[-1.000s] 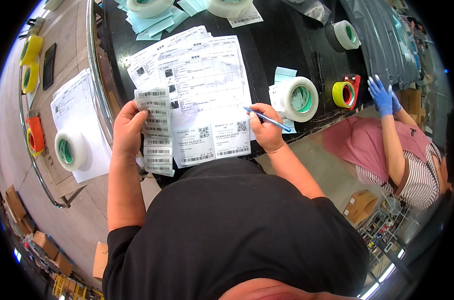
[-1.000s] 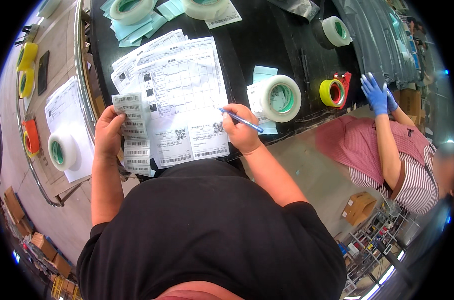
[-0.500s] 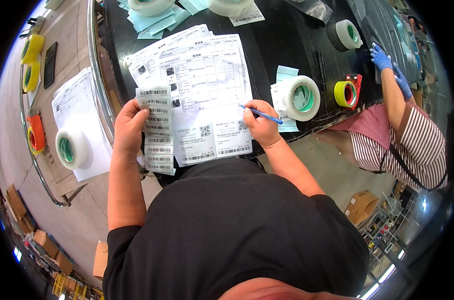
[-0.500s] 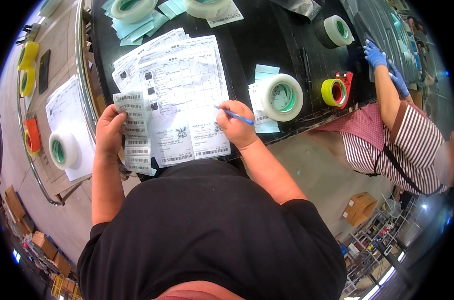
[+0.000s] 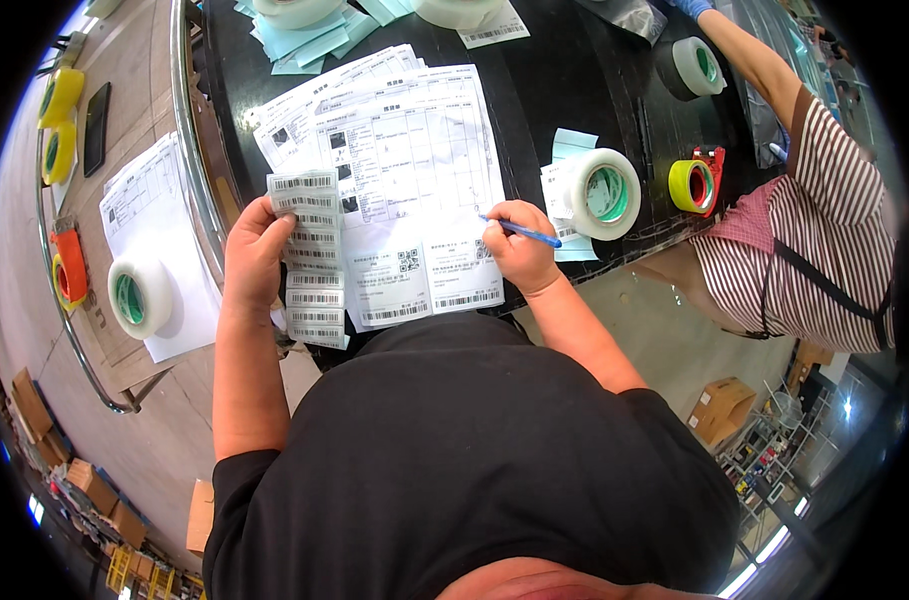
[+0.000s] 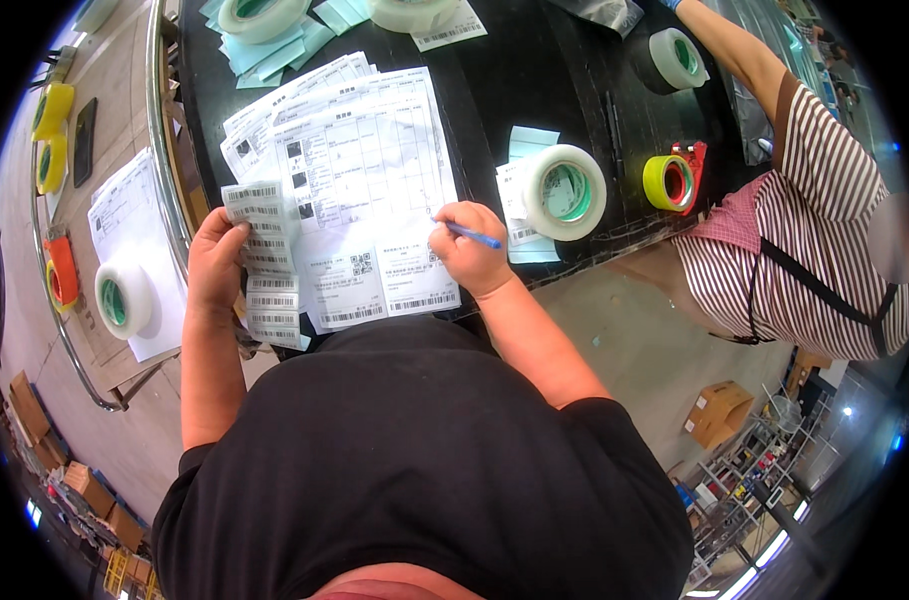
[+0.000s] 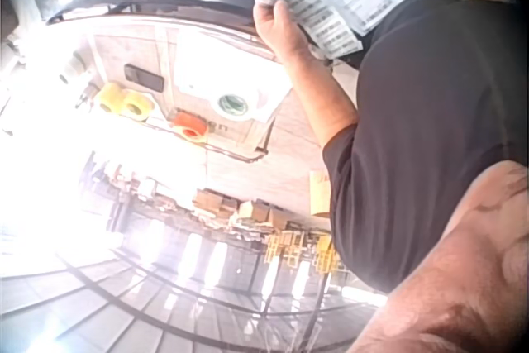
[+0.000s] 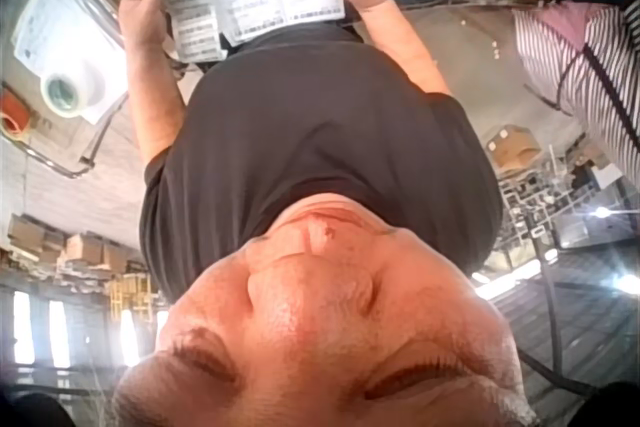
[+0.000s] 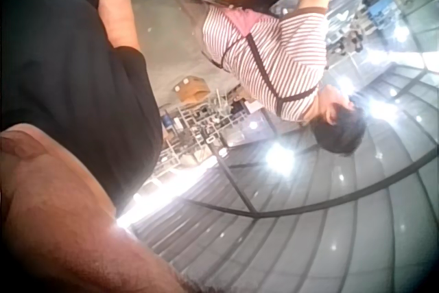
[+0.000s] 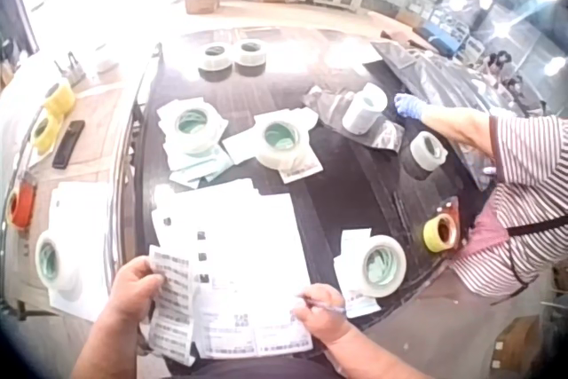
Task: The person labels long cylindrical items wrapped in gray plastic by peeling white adhesive labels from a roll and applying them to each package, then turns to a different table to write on paper documents and sort label strips.
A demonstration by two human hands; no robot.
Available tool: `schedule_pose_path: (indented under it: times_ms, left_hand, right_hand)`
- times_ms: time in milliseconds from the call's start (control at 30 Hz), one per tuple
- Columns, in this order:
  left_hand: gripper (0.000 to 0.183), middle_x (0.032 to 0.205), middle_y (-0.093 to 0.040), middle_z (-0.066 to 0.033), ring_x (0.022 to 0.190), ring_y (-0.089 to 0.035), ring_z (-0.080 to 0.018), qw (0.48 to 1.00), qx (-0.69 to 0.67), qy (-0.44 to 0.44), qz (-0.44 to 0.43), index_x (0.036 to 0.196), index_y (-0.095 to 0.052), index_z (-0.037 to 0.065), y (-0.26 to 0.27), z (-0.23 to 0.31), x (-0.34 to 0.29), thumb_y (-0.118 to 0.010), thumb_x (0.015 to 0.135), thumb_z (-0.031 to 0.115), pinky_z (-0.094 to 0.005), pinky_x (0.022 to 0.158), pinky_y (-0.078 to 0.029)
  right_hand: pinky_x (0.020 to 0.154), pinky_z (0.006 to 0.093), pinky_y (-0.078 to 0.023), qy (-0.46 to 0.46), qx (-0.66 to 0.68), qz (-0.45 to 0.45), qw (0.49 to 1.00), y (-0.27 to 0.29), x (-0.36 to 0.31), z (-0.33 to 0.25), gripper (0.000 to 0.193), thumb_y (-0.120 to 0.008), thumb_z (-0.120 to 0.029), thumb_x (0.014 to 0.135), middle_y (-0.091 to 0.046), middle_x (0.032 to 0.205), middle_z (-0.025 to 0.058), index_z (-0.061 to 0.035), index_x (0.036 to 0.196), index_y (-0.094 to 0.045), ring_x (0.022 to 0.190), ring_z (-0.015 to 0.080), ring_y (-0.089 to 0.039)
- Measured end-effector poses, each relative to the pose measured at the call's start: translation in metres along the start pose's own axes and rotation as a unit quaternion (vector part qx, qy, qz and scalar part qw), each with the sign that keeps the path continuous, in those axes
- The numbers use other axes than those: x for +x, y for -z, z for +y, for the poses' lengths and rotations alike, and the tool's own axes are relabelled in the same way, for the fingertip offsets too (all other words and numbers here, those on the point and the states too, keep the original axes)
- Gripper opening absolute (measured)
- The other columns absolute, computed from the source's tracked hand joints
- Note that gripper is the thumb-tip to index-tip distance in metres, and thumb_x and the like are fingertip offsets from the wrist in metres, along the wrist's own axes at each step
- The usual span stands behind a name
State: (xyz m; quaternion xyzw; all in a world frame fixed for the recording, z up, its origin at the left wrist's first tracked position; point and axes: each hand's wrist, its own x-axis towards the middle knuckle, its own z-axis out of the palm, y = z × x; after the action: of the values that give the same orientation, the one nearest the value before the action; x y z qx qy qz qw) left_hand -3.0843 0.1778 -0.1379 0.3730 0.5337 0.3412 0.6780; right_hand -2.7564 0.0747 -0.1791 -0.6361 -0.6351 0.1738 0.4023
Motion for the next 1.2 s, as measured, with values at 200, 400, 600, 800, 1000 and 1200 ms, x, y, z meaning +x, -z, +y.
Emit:
schedule_pose_path:
  times_ms: [200, 400, 600, 800, 1000, 1200]
  left_hand:
    - [0.018, 0.101, -0.070, -0.0057, 0.088, -0.064, -0.0116, 1.000, -0.007, 0.005, 0.000, 0.109, -0.064, -0.001, 0.001, -0.003, 0.001, -0.055, 0.094, 0.004, -0.0268, 0.080, -0.051]
    - [0.017, 0.100, -0.069, -0.0051, 0.088, -0.063, -0.0110, 1.000, 0.008, 0.005, 0.005, 0.107, -0.065, 0.000, 0.002, -0.002, 0.001, -0.056, 0.093, 0.004, -0.0271, 0.081, -0.051]
    - [0.017, 0.100, -0.069, -0.0056, 0.088, -0.063, -0.0116, 1.000, -0.011, -0.002, 0.004, 0.107, -0.065, -0.001, 0.002, -0.004, 0.002, -0.056, 0.093, 0.004, -0.0276, 0.082, -0.051]
    - [0.020, 0.105, -0.068, -0.0085, 0.093, -0.064, -0.0152, 0.995, -0.099, 0.000, 0.005, 0.112, -0.062, -0.002, -0.008, 0.011, -0.005, -0.055, 0.094, 0.003, -0.0298, 0.085, -0.052]
    - [0.023, 0.111, -0.068, -0.0109, 0.098, -0.065, -0.0177, 0.986, -0.163, -0.040, -0.013, 0.116, -0.060, -0.003, -0.020, 0.018, -0.014, -0.054, 0.094, 0.001, -0.0307, 0.089, -0.052]
    - [0.022, 0.111, -0.067, -0.0119, 0.099, -0.065, -0.0203, 0.976, -0.216, -0.031, 0.003, 0.116, -0.058, -0.004, -0.033, 0.025, -0.037, -0.052, 0.095, -0.001, -0.0355, 0.090, -0.053]
  right_hand:
    - [0.066, 0.0385, -0.053, -0.018, 0.026, 0.031, 0.999, -0.006, 0.001, 0.001, 0.010, -0.064, -0.005, 0.076, -0.065, 0.076, 0.0146, -0.0032, 0.086, -0.065, 0.068, 0.0327, -0.063]
    - [0.066, 0.0318, -0.052, -0.146, 0.176, -0.029, 0.973, 0.006, -0.004, 0.009, 0.009, -0.060, -0.008, 0.086, -0.067, 0.078, 0.0100, -0.0012, 0.090, -0.065, 0.069, 0.0198, -0.065]
    - [0.081, 0.0358, -0.054, -0.052, 0.106, 0.004, 0.993, 0.016, -0.001, 0.002, 0.033, -0.070, -0.012, 0.089, -0.072, 0.100, 0.0142, -0.0056, 0.121, -0.062, 0.092, 0.0253, -0.069]
    - [0.108, 0.0562, -0.035, 0.109, -0.205, -0.135, 0.963, 0.013, 0.014, 0.010, 0.044, -0.064, -0.009, 0.086, -0.065, 0.129, 0.0109, -0.0146, 0.129, -0.059, 0.126, 0.0374, -0.051]
    - [0.113, 0.0494, -0.030, 0.181, -0.336, -0.189, 0.905, 0.016, 0.058, -0.005, 0.047, -0.053, -0.008, 0.089, -0.058, 0.094, 0.0036, -0.0249, 0.132, -0.064, 0.102, 0.0238, -0.054]
    - [0.096, 0.0415, -0.044, 0.143, -0.226, -0.200, 0.943, 0.007, 0.071, -0.036, 0.040, -0.060, -0.012, 0.088, -0.061, 0.099, 0.0070, -0.0148, 0.127, -0.065, 0.101, 0.0261, -0.056]
